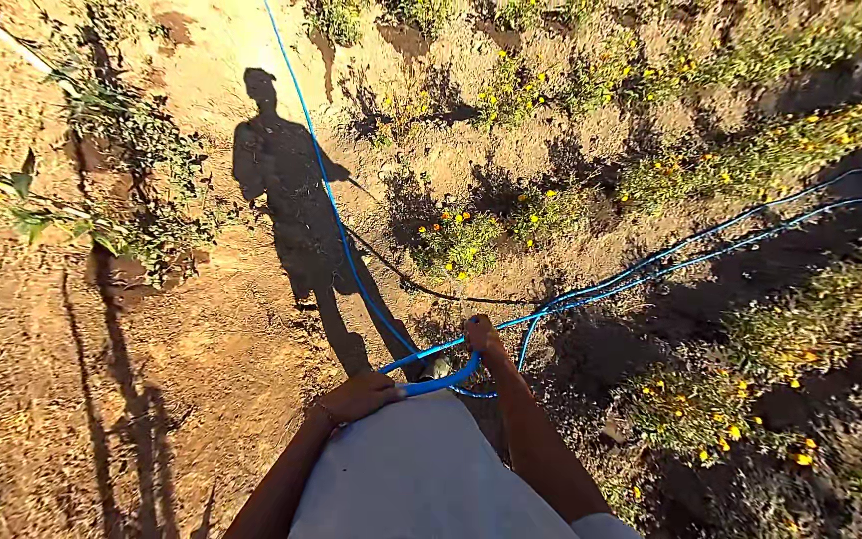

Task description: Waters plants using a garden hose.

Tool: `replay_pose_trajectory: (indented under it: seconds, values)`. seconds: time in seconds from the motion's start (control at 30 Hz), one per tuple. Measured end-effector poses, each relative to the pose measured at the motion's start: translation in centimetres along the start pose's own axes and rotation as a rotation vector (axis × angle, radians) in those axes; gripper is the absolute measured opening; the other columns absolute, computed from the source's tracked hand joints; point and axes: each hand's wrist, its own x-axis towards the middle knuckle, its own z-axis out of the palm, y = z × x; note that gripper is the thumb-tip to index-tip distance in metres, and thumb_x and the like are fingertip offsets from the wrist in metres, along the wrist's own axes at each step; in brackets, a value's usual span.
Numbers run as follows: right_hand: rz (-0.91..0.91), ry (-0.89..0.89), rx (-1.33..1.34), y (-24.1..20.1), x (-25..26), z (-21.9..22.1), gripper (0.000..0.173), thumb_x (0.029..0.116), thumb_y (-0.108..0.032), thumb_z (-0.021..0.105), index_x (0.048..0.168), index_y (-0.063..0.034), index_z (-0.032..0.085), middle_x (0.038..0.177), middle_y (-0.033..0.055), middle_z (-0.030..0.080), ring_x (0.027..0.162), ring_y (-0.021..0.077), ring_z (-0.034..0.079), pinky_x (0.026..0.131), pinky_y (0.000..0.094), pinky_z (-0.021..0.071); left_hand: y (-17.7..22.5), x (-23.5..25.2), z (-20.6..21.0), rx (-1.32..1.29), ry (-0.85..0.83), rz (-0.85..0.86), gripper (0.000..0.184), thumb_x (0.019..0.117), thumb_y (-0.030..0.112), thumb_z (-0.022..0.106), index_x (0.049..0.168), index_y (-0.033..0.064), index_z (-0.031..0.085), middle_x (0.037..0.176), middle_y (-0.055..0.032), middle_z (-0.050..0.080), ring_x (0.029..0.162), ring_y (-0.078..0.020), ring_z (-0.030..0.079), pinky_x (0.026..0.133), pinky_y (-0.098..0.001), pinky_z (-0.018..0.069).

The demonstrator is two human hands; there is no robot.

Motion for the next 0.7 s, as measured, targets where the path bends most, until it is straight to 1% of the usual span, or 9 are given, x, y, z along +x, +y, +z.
replay_pose_trajectory:
  seconds: [0.13, 0.2, 0.23, 0.27, 0.33, 0.53, 0.7]
  values:
    - [-0.020, -0.001, 0.003, -0.6, -0.1, 0.2, 0.035, 0.1109, -0.022, 0.042, 0.139, -0.0022, 0.047, 0.093, 0.0132, 0.060, 0.069, 0.0198, 0.059, 0.066, 0.0380, 0.0531, -0.1, -0.4, 0.2, -0.020, 0.022, -0.008, 0.051, 0.1071, 0.045, 0.046, 0.083, 0.0026, 0.062, 0.075, -0.0065, 0.056, 0.073, -0.0182, 0.056, 0.072, -0.0435, 0.0458]
    - [-0.040, 0.007, -0.008, -1.0, -0.2, 0.3, 0.035, 0.1108, -0.021, 0.042, 0.139, -0.0023, 0.047, 0.095, 0.0150, 0.061, 0.070, 0.0213, 0.060, 0.068, 0.0399, 0.0533, -0.1, -0.7, 0.4, -0.040, 0.026, 0.002, 0.050, 0.1071, 0.043, 0.047, 0.082, 0.0030, 0.061, 0.074, -0.0054, 0.055, 0.072, -0.0167, 0.055, 0.071, -0.0418, 0.0457]
    - [-0.044, 0.008, -0.006, -1.2, -0.3, 0.3, 0.035, 0.1107, -0.021, 0.043, 0.140, -0.0021, 0.047, 0.097, 0.0163, 0.061, 0.071, 0.0224, 0.060, 0.069, 0.0413, 0.0535, -0.2, -0.8, 0.5, -0.051, 0.034, 0.016, 0.049, 0.1072, 0.043, 0.047, 0.080, 0.0038, 0.060, 0.072, -0.0040, 0.054, 0.069, -0.0154, 0.054, 0.069, -0.0401, 0.0449]
    - [-0.045, 0.006, -0.009, -1.5, -0.3, 0.3, 0.036, 0.1106, -0.021, 0.043, 0.140, -0.0023, 0.047, 0.097, 0.0164, 0.062, 0.072, 0.0229, 0.061, 0.069, 0.0420, 0.0538, -0.4, -0.8, 0.6, -0.062, 0.039, 0.025, 0.049, 0.1071, 0.042, 0.047, 0.079, 0.0043, 0.059, 0.070, -0.0031, 0.052, 0.067, -0.0144, 0.053, 0.067, -0.0389, 0.0445]
    - [-0.056, 0.004, -0.003, -1.7, -0.3, 0.3, 0.035, 0.1108, -0.021, 0.042, 0.140, -0.0026, 0.046, 0.094, 0.0144, 0.060, 0.069, 0.0212, 0.059, 0.067, 0.0401, 0.0534, -0.6, -0.9, 0.8, -0.074, 0.046, 0.026, 0.049, 0.1069, 0.043, 0.048, 0.078, 0.0050, 0.059, 0.069, -0.0021, 0.051, 0.066, -0.0135, 0.052, 0.065, -0.0381, 0.0440]
    - [-0.089, 0.001, -0.043, -2.7, -0.4, 0.3, 0.035, 0.1108, -0.023, 0.043, 0.140, -0.0036, 0.048, 0.097, 0.0153, 0.061, 0.070, 0.0221, 0.060, 0.068, 0.0414, 0.0537, -0.6, -1.3, 1.1, -0.085, 0.060, 0.009, 0.049, 0.1071, 0.043, 0.047, 0.080, 0.0043, 0.060, 0.070, -0.0027, 0.053, 0.067, -0.0141, 0.053, 0.067, -0.0388, 0.0447]
    - [-0.105, -0.025, -0.057, -3.3, -0.2, 0.8, 0.035, 0.1102, -0.022, 0.043, 0.139, -0.0035, 0.048, 0.096, 0.0146, 0.060, 0.070, 0.0218, 0.059, 0.068, 0.0411, 0.0529, -0.8, -1.8, 1.3, -0.101, 0.075, 0.000, 0.048, 0.1073, 0.043, 0.047, 0.081, 0.0048, 0.060, 0.070, -0.0023, 0.052, 0.067, -0.0135, 0.053, 0.067, -0.0378, 0.0446]
